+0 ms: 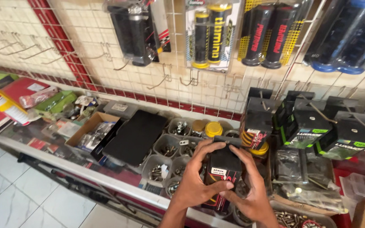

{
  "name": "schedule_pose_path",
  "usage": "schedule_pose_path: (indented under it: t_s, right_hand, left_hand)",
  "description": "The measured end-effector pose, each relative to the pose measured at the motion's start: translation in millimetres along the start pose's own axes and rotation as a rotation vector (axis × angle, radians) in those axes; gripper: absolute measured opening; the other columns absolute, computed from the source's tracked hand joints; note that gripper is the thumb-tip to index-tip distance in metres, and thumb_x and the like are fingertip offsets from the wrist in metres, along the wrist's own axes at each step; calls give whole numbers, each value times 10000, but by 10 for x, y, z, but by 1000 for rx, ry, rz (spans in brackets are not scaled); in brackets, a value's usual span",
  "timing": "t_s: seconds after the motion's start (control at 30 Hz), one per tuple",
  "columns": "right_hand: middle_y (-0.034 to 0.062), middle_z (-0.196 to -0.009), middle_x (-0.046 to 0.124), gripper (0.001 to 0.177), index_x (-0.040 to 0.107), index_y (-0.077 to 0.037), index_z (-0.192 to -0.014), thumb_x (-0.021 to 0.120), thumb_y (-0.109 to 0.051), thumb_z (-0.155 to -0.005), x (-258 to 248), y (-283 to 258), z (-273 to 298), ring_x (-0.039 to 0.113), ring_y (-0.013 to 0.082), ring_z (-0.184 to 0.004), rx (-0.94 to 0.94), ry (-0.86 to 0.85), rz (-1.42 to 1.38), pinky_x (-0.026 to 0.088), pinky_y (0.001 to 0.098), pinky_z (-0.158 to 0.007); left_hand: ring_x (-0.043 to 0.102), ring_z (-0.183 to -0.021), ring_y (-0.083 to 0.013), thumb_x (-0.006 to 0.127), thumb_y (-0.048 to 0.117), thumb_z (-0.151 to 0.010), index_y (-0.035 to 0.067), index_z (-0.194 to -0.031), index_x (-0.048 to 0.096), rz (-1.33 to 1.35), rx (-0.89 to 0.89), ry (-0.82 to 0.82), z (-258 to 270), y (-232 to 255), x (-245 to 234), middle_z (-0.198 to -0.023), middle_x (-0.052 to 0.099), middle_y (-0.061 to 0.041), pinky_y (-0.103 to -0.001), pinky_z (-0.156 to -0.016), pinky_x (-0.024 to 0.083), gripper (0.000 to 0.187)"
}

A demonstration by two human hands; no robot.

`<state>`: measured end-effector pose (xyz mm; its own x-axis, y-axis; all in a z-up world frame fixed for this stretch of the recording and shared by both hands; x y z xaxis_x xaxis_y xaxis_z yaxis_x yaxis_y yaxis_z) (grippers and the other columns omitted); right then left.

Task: The person organizes various motorcycle parts by picking up packaged items from a glass display counter and placing them onto a wire rack shelf.

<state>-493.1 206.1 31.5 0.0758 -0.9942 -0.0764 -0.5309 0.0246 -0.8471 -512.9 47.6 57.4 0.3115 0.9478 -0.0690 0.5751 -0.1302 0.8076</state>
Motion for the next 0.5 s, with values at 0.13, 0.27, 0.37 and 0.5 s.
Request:
schedule_pose_path:
  t_s: [0.13,0.27,0.37,0.5]
  right_hand:
    - [157,-1496,481,992,410,25,-1522,838,72,-628,-42,-76,-182,492,277,-1392,-21,29,-34,378,385,-1158]
    - [145,-1473,521,1011,409,22,-1533,800,115,-606,-50,-179,-486,527,261,-1363,-29,56,-71,406,382,-1147]
    - [129,-1437,524,1009,422,15,-1538,791,136,-606,-20,-259,-676,546,253,-1339,-16,70,-72,416,377,-1131]
    - [98,-1390,544,1045,435,-11,-1533,790,139,-562,6,-323,-875,570,242,-1311,32,104,-43,441,375,-1106]
  left_hand:
    - [553,-1386,-274,912,241,-769,34,-1455,572,38,21,-33,-231,-12,-22,-1440,531,-159,-375,-1199,450,793]
    - [549,-1380,-265,896,280,-764,36,-1459,554,69,25,-51,-539,-15,-87,-1466,505,-152,-376,-1182,465,812]
    - [543,-1402,-267,902,273,-782,20,-1479,550,-1,112,-48,-715,-19,-203,-1481,505,-163,-384,-1205,453,821]
    - [548,-1432,-268,894,259,-821,9,-1517,519,-34,210,-65,-923,-37,-299,-1454,511,-168,-391,-1225,453,829]
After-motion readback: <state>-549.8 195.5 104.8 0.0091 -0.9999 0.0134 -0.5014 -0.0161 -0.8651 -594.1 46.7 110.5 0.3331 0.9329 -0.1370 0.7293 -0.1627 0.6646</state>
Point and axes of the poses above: each hand's wrist, its own z-axis away from the middle knuckle, its own x-axis out of the palm, y = z × x, the point moved 5 cm from there along -z, towards the middle knuckle
